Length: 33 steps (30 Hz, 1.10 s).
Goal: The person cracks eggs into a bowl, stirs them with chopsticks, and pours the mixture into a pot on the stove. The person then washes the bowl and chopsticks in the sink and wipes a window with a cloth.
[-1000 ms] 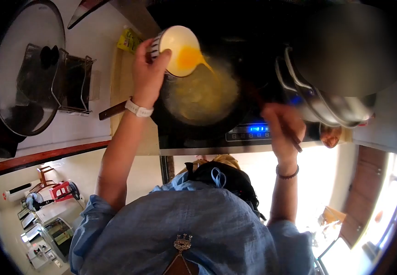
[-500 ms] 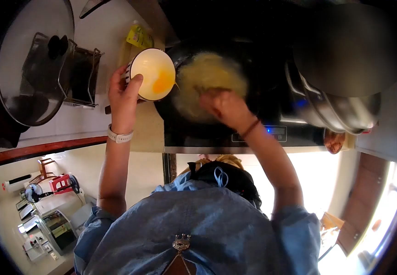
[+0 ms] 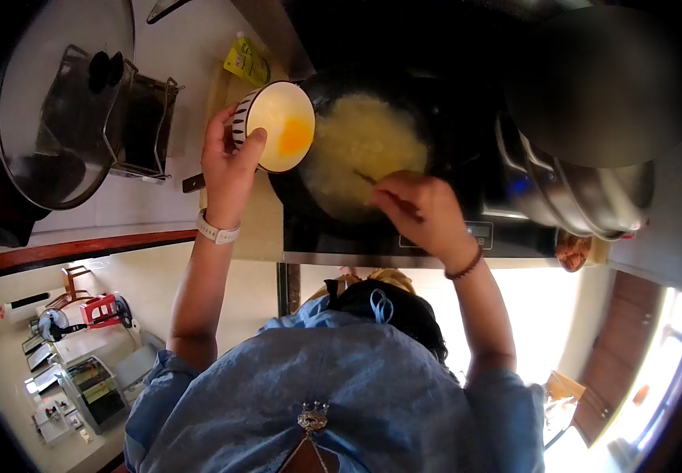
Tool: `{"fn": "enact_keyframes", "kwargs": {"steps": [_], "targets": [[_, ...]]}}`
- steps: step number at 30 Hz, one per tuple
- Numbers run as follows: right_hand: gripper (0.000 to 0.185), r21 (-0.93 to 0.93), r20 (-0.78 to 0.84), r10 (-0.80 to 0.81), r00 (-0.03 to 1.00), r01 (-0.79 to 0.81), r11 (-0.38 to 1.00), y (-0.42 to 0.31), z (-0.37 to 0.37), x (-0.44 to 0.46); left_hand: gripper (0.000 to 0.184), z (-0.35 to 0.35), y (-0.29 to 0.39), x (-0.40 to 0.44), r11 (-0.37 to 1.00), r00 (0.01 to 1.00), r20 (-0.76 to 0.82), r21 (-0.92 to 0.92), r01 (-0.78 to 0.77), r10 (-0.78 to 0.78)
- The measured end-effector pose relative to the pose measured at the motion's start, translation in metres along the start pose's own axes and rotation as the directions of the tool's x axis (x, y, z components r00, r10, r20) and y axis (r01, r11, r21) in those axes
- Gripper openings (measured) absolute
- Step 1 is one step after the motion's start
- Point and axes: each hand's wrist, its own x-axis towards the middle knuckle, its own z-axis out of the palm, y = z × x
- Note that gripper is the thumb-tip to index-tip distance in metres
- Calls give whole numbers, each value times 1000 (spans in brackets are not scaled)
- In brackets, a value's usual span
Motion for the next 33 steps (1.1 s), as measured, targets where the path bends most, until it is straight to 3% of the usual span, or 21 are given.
{"fn": "enact_keyframes", "kwargs": {"steps": [2,4,6,9,11,14,20,26,28,30,33], "targets": [[8,14,-187,-83,979,87,996,4,-10,-9,52,-1,-1,0,982,994,18,154,-105,104],[11,13,-182,-12,983,15,1000,2,-19,-22,54,0,-3,-1,973,990,16,182,-143,142],[13,53,-327,19,945,-2,999,-4,-22,-30,56,0,-4,-2,960,984,10,215,-178,180],[15,-36,-350,-43,936,33,999,4,-25,-38,60,0,-5,-2,926,953,22,232,-299,303],[15,-41,-374,-60,926,48,998,4,-24,-40,62,-2,-3,-1,823,876,62,317,-472,478],[15,-29,-377,-47,925,39,999,-1,-25,-44,63,-3,2,2,805,845,53,276,-525,532],[15,-70,-386,-208,899,196,978,-18,-30,-45,63,-10,6,3,837,851,94,152,-525,517],[15,-157,-450,-404,796,375,914,-42,-29,-21,60,-8,13,9,841,841,131,78,-536,524],[17,-171,-412,-534,738,513,841,-43,-22,-15,59,-5,17,9,865,863,140,64,-498,486],[22,-96,-350,-551,757,557,825,-43,-10,-17,59,-4,21,10,888,883,148,53,-456,445],[23,-166,-305,-555,774,530,831,-40,1,-16,57,-3,23,12,912,902,159,20,-410,402]]}}
